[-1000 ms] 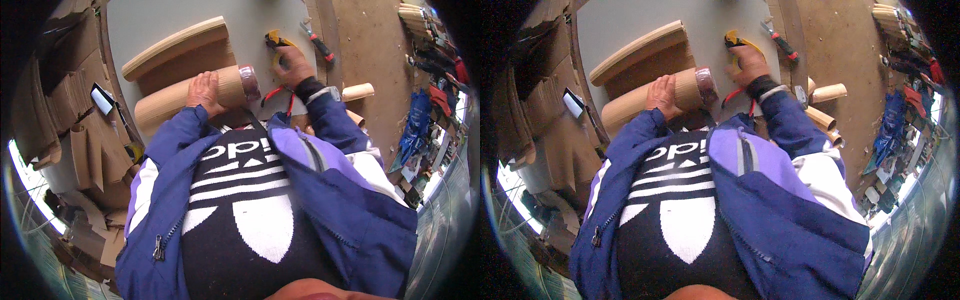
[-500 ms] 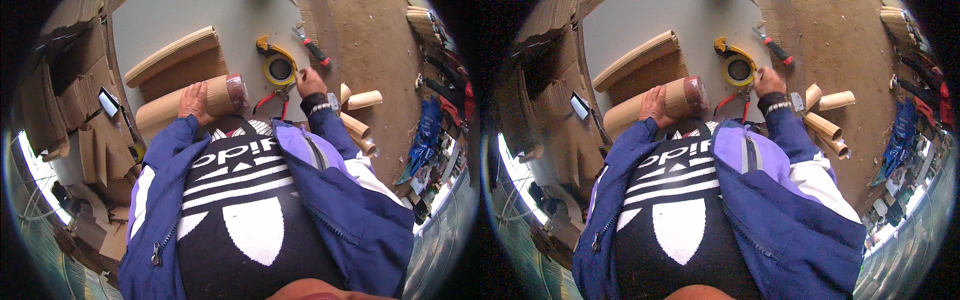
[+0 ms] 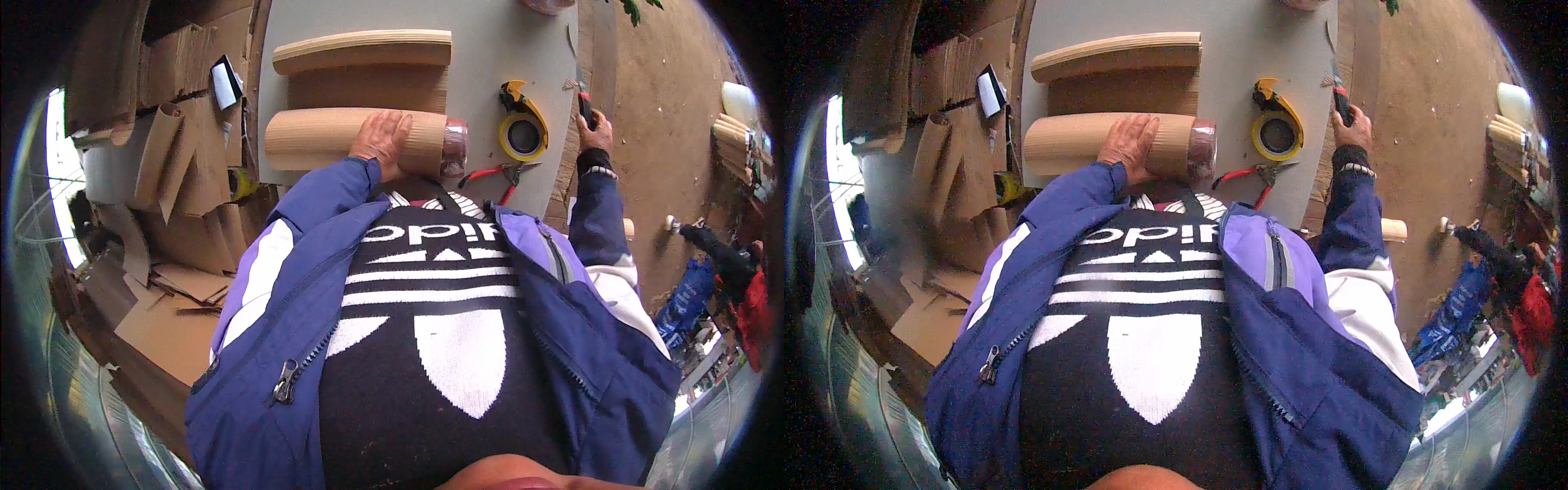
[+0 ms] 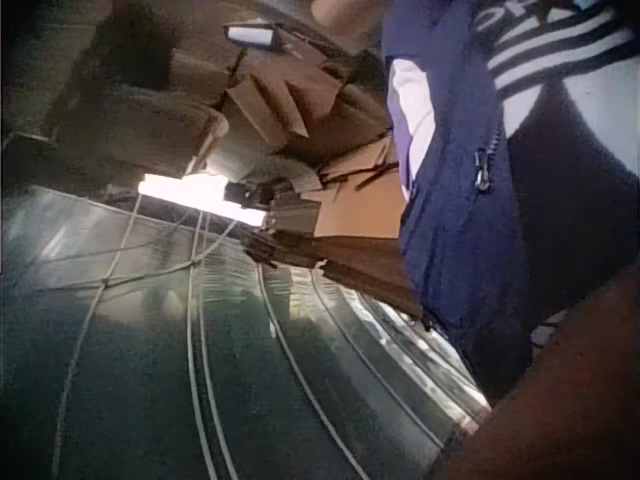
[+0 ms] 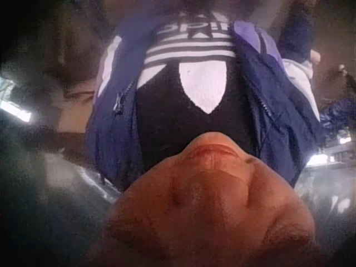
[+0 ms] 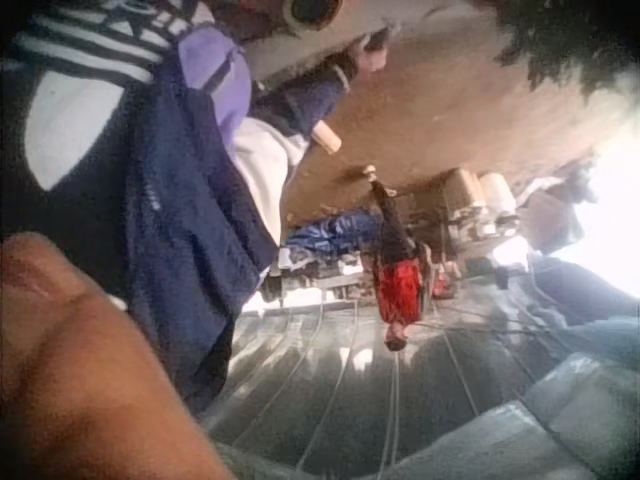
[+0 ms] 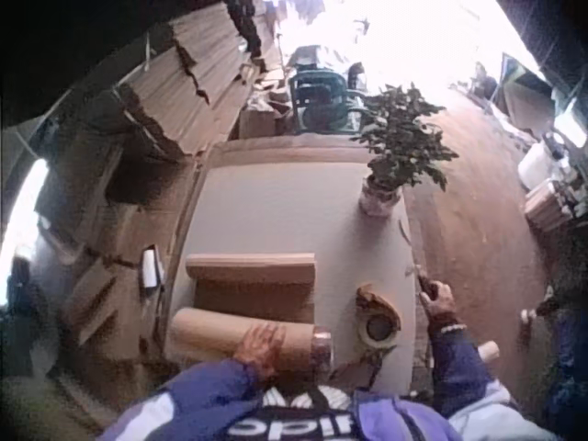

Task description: The person assembles a cylindrical cardboard planter by rolling a sheet around a potted plant, securing it with tape, and trimming the edges. They then remove the plant and cut a circular opening in the bottom of the cylinder.

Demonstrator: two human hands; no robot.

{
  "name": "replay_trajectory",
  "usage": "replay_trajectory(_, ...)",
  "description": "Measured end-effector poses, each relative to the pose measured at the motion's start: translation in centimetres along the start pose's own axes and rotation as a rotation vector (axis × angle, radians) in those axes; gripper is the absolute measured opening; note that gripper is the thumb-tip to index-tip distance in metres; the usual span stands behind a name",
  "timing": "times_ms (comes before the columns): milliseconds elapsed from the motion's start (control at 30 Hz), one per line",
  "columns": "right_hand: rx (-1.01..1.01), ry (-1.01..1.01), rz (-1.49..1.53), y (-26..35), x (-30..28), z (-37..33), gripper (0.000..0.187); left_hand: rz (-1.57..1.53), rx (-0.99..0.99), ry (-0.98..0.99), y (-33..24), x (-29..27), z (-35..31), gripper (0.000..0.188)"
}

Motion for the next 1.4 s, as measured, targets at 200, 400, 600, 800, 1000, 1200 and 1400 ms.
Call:
replay_trajectory(200, 0.027, 0.98, 1.201, 17.7, 4.3, -5.1, 0.04, 0.157, 0.026, 0.045, 0.3, 1.1, -0.5, 0.1)
replay_trajectory(400, -0.819, 0.995, 0.22, 38.0, 11.9, -9.4, 0.051, -0.169, -0.074, 0.127, 0.1, 3.2, 0.5, 0.076)
replay_trajectory(600, -0.932, 0.979, -0.106, 46.8, 17.1, -14.5, 0.049, -0.294, -0.11, 0.121, -0.1, 3.8, -0.9, 0.074)
replay_trajectory(800, -1.113, 0.91, -0.283, 49.5, 18.8, -16.3, 0.052, -0.367, -0.133, 0.097, -0.1, 3.3, -1.2, 0.071)
replay_trajectory(1000, -1.126, 0.914, -0.318, 50.6, 20.1, -16.7, 0.054, -0.396, -0.14, 0.097, -0.6, 3.5, -1.4, 0.069)
replay_trajectory(1200, -1.178, 0.91, -0.292, 48.5, 18.4, -15.7, 0.048, -0.402, -0.149, 0.11, -0.8, 3.2, -1.1, 0.066)
replay_trajectory(1400, -1.225, 0.92, -0.422, 42.9, 15.5, -13.2, 0.05, -0.41, -0.178, 0.109, -0.6, 2.5, -1.1, 0.064)
Point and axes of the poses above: each hand's wrist, its own z-axis towards the middle knuckle, its own x-axis out of the palm, y = z × x, the point moved 1 cm from there along z, towards the middle knuckle, and after that the axes turned 8 degrees about z, right-handed, at the moved point
